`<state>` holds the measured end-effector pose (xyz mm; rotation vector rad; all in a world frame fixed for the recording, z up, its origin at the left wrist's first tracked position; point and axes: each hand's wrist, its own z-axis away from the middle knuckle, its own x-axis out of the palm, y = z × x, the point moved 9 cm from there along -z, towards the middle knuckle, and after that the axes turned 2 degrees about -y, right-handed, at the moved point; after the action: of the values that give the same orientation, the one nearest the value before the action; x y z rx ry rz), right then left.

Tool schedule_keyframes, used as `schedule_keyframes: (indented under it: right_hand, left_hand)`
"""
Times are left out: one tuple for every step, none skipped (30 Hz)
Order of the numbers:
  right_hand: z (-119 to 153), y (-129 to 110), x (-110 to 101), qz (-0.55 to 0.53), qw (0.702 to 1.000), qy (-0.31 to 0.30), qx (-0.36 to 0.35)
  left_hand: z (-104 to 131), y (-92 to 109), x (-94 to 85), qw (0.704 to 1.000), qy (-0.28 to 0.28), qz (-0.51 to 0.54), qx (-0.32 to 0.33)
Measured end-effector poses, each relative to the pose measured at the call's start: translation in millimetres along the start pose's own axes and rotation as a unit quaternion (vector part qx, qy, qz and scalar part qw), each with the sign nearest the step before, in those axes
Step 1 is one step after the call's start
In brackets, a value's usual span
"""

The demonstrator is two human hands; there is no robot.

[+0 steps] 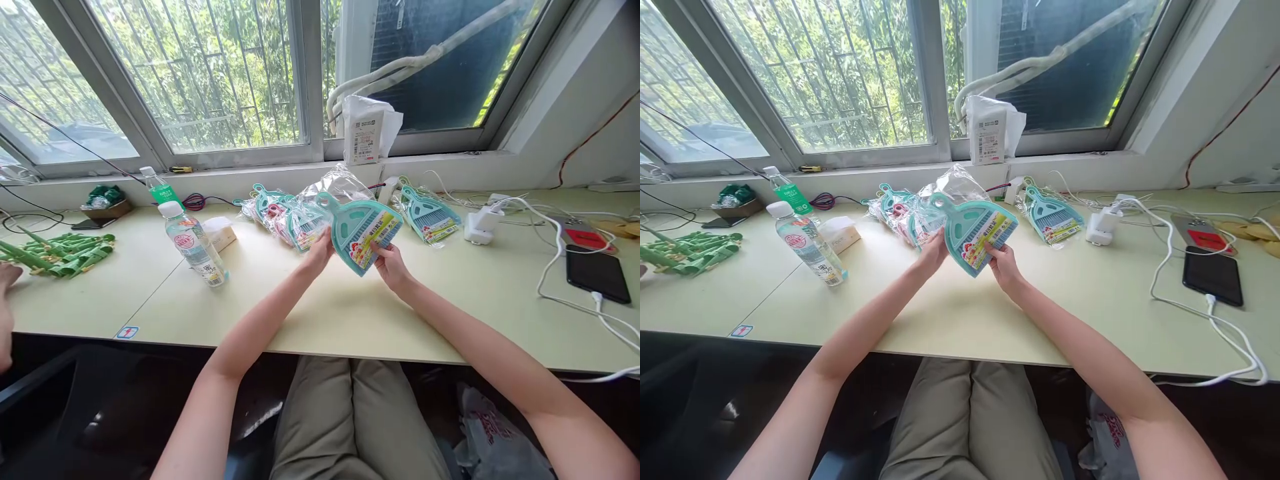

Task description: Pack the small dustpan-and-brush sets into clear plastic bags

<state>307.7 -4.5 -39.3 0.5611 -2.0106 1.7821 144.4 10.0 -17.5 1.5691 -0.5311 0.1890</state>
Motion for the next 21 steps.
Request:
schedule_keyframes:
  right_hand:
    - [-1,-4,-4,-0.001,1.000,0.015,-0.010]
    - [-2,-8,-8,-0.002,0.999,0.031,-0.021]
    - [-3,-13,-12,-0.002,0.999,0.044,-0.030]
    - [-4,-18,-14,-0.002,0.998,0.053,-0.039]
    - [-5,-23,-16,-0.003,0.997,0.059,-0.046]
    - [-5,-27,-17,-0.005,0.996,0.064,-0.054]
    - [-6,-30,-17,-0.009,0.996,0.069,-0.062]
    - [-5,-31,-17,-0.015,0.995,0.073,-0.067]
    - [-4,-31,-16,-0.019,0.995,0.075,-0.068]
    - [-3,-28,-14,-0.021,0.995,0.075,-0.063]
    - [-1,-24,-12,-0.020,0.996,0.071,-0.054]
    - [1,-19,-10,-0.018,0.997,0.067,-0.043]
    - [2,-14,-8,-0.015,0.997,0.062,-0.033]
    - [3,-10,-6,-0.013,0.998,0.060,-0.027]
    - [3,-7,-5,-0.011,0.998,0.063,-0.025]
    - [3,-6,-6,-0.011,0.997,0.070,-0.028]
    - [1,-7,-6,-0.009,0.996,0.079,-0.032]
    - [-1,-9,-8,-0.005,0.995,0.092,-0.039]
    - [-3,-12,-9,0.000,0.993,0.104,-0.047]
    - [-6,-17,-11,0.005,0.992,0.114,-0.058]
    - [-8,-21,-12,0.009,0.990,0.120,-0.068]
  left_hand:
    - [4,-12,11.4,0.999,-0.031,0.015,-0.020]
    - [9,-22,23.4,0.997,-0.065,0.026,-0.037]
    - [14,-31,34.7,0.993,-0.099,0.032,-0.052]
    - [19,-37,43.9,0.989,-0.127,0.031,-0.063]
    - [23,-40,50.4,0.986,-0.148,0.024,-0.070]
    - [25,-40,54.0,0.984,-0.162,0.016,-0.073]
    - [26,-36,54.5,0.983,-0.167,0.009,-0.070]
    - [25,-28,52.5,0.985,-0.164,0.007,-0.061]
    - [22,-19,48.2,0.987,-0.156,0.008,-0.047]
    - [18,-9,42.1,0.989,-0.141,0.013,-0.031]
    - [14,1,34.9,0.992,-0.122,0.019,-0.016]
    - [10,8,27.0,0.995,-0.096,0.022,-0.004]
    - [7,12,19.6,0.998,-0.066,0.022,0.003]
    - [5,12,14.1,0.999,-0.036,0.017,0.007]
    - [5,7,11.6,1.000,-0.010,0.008,0.006]
    - [8,-4,14.1,1.000,0.002,-0.006,0.000]
    - [13,-18,21.6,1.000,-0.002,-0.023,-0.012]
    - [20,-37,33.9,0.998,-0.024,-0.043,-0.030]
    - [29,-58,53.0,0.993,-0.082,-0.064,-0.057]
    - [40,-76,70.9,0.984,-0.137,-0.080,-0.078]
    - [49,-90,84.9,0.975,-0.181,-0.094,-0.091]
